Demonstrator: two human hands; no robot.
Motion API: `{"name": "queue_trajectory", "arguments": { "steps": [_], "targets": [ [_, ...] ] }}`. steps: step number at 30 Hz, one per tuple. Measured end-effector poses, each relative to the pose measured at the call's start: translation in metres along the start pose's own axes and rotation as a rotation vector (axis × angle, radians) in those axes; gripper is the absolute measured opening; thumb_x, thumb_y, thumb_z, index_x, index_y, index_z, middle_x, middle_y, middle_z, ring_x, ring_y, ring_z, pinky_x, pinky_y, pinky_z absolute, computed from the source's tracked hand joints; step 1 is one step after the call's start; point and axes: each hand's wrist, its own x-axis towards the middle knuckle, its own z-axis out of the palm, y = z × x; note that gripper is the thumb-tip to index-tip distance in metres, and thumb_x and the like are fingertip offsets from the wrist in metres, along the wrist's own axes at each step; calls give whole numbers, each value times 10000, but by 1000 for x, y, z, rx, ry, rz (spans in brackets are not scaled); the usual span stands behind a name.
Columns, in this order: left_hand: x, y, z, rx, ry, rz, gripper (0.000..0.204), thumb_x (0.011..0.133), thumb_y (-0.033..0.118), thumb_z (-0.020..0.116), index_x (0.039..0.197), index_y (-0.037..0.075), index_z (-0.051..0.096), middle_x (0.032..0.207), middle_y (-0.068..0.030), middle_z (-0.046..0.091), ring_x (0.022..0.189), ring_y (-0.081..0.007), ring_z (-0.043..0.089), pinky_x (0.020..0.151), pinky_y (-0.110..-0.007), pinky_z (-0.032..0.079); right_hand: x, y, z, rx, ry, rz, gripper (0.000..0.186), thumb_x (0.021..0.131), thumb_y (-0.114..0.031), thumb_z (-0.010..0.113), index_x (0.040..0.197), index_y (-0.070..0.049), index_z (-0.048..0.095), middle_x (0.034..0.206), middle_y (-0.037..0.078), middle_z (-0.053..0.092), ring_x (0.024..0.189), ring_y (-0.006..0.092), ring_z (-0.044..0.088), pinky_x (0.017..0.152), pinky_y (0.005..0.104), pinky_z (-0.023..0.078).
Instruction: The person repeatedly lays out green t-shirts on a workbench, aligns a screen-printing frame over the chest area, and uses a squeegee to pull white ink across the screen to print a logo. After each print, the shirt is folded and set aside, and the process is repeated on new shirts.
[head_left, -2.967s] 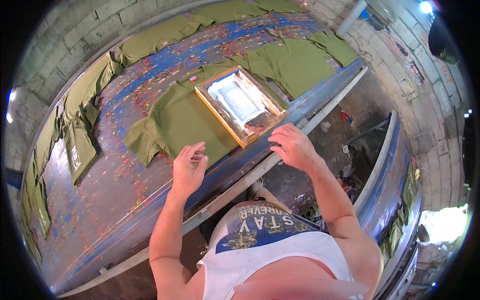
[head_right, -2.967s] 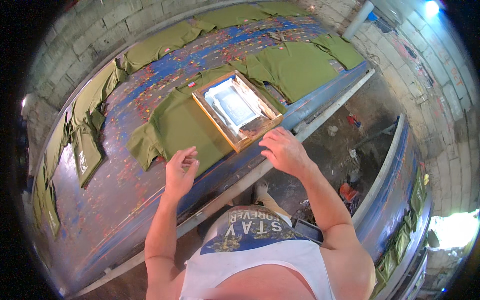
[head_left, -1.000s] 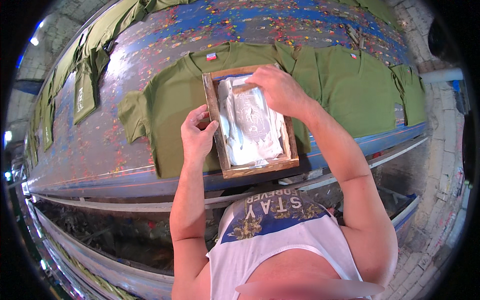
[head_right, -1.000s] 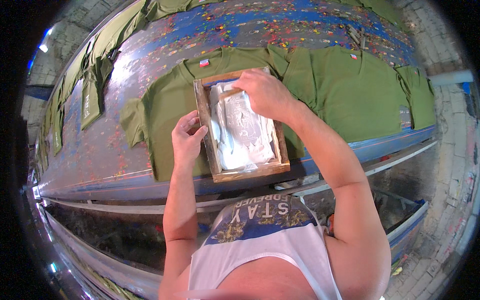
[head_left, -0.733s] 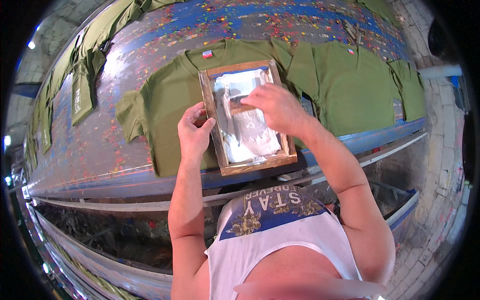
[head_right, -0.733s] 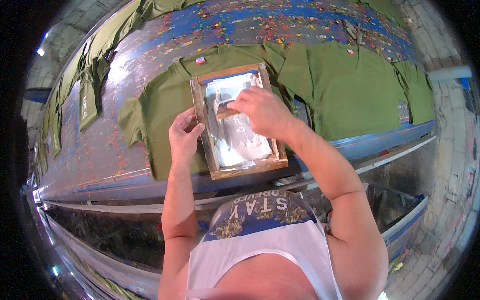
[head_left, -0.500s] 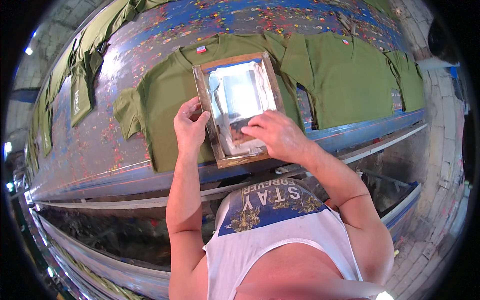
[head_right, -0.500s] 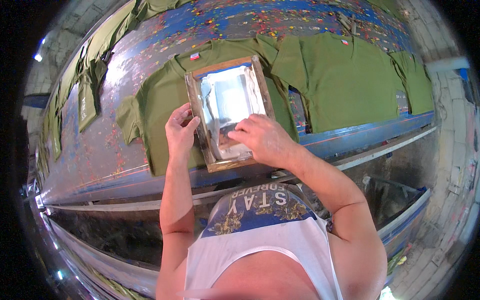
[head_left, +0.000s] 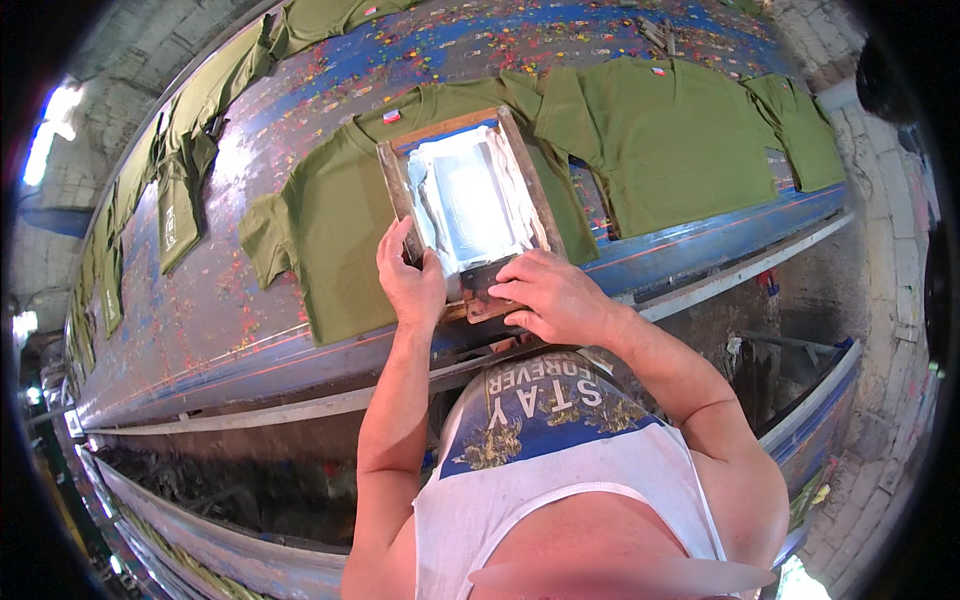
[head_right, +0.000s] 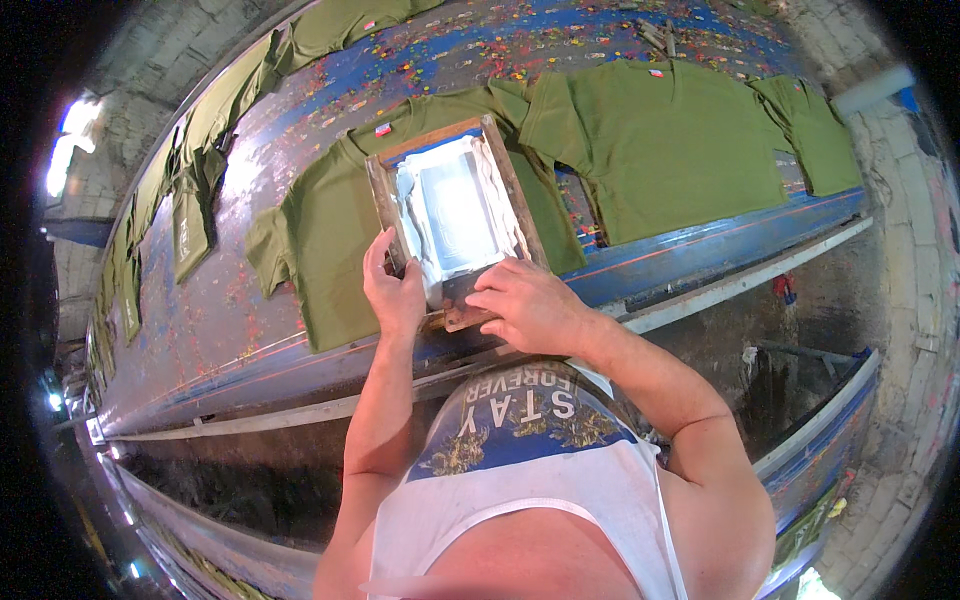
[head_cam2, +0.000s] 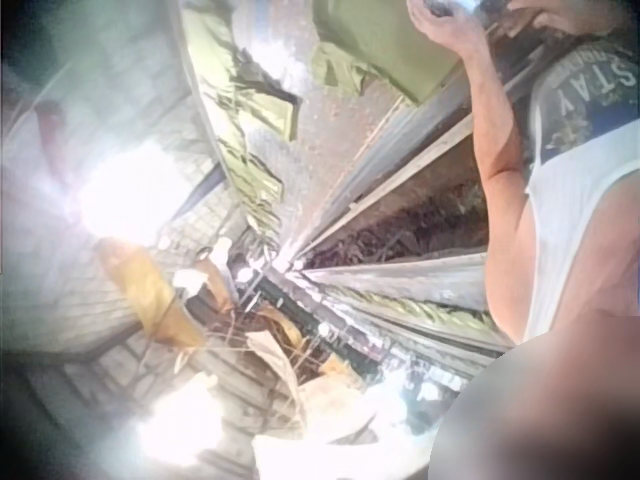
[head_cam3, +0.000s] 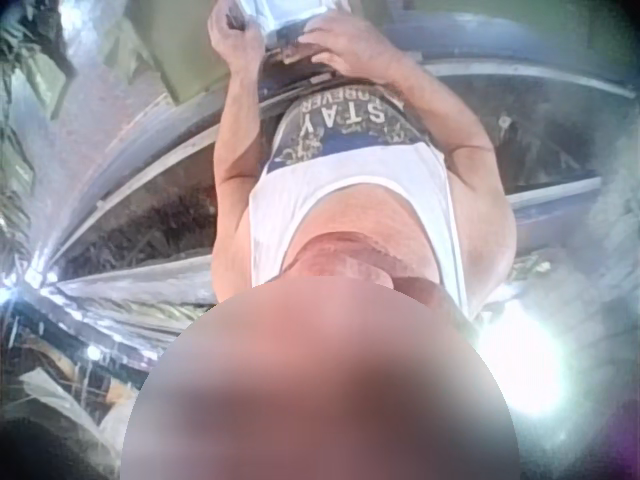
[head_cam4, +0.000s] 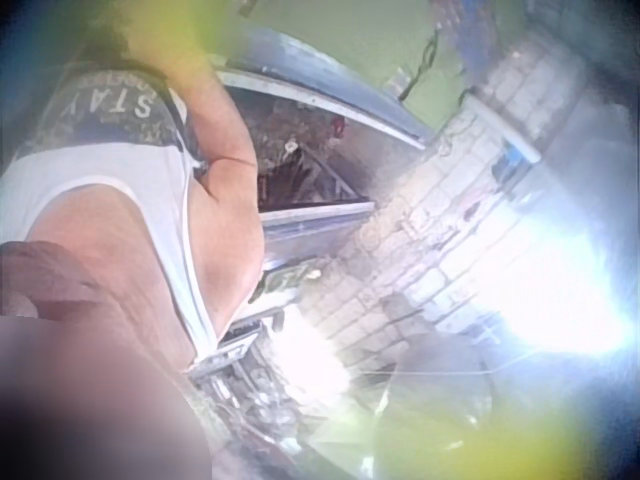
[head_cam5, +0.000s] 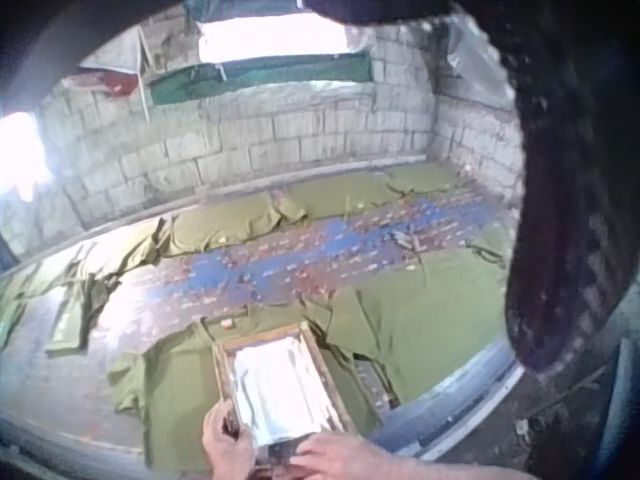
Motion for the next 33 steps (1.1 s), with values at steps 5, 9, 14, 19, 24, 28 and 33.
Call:
{"name": "queue_trajectory", "arguments": {
  "steps": [5,9,14,19,24,28,33],
  "targets": [
    [-5,0,-1,26,-8,65,529,902,-66,728,1420,43,722,1543,-250,651,1494,-407,562,1254,-499,451,-8,9,-2,-30,280,102,494,923,-128,881,1388,-41,740,1394,153,687,1319,394,631,1130,491,535],
    [-15,-1,-4,70,47,264,491,917,-74,721,1395,36,734,1537,-276,647,1499,-428,545,1243,-506,446,-18,27,-1,-44,526,212,562,968,-124,842,1493,-22,671,1441,200,662,1334,420,624,1152,485,517],
    [-31,2,-9,9,137,384,436,941,-95,730,1364,13,749,1562,-286,601,1515,-434,542,1219,-478,475,-33,52,9,294,537,466,600,1083,-136,760,1622,16,545,1503,170,645,1323,293,660,1147,406,528],
    [-32,14,-12,17,184,413,415,939,-111,735,1336,5,757,1583,-276,583,1488,-421,585,1198,-468,508,-31,66,17,878,461,537,603,1101,-188,760,1629,16,550,1326,96,757,1157,150,708,1022,343,578],
    [-37,50,2,-104,143,131,420,909,-99,754,1317,1,758,1603,-254,608,1453,-342,615,1155,-413,515,-52,67,-14,821,414,472,612,1111,-186,745,1644,28,534,1382,81,721,1200,128,672,1049,325,558],
    [-48,94,52,-153,120,67,424,915,-80,764,1328,19,766,1627,-187,620,1416,-248,631,1058,-353,523,-93,87,-57,814,491,518,618,1124,-196,724,1664,23,519,1419,84,711,1238,136,665,1089,324,540],
    [-67,150,157,-242,68,91,450,900,-107,761,1337,-2,753,1656,-200,592,1412,-258,644,1078,-353,537,-162,150,-111,897,704,456,585,1108,-164,730,1638,18,562,1444,94,709,1275,147,663,1092,315,538]
  ]
}}
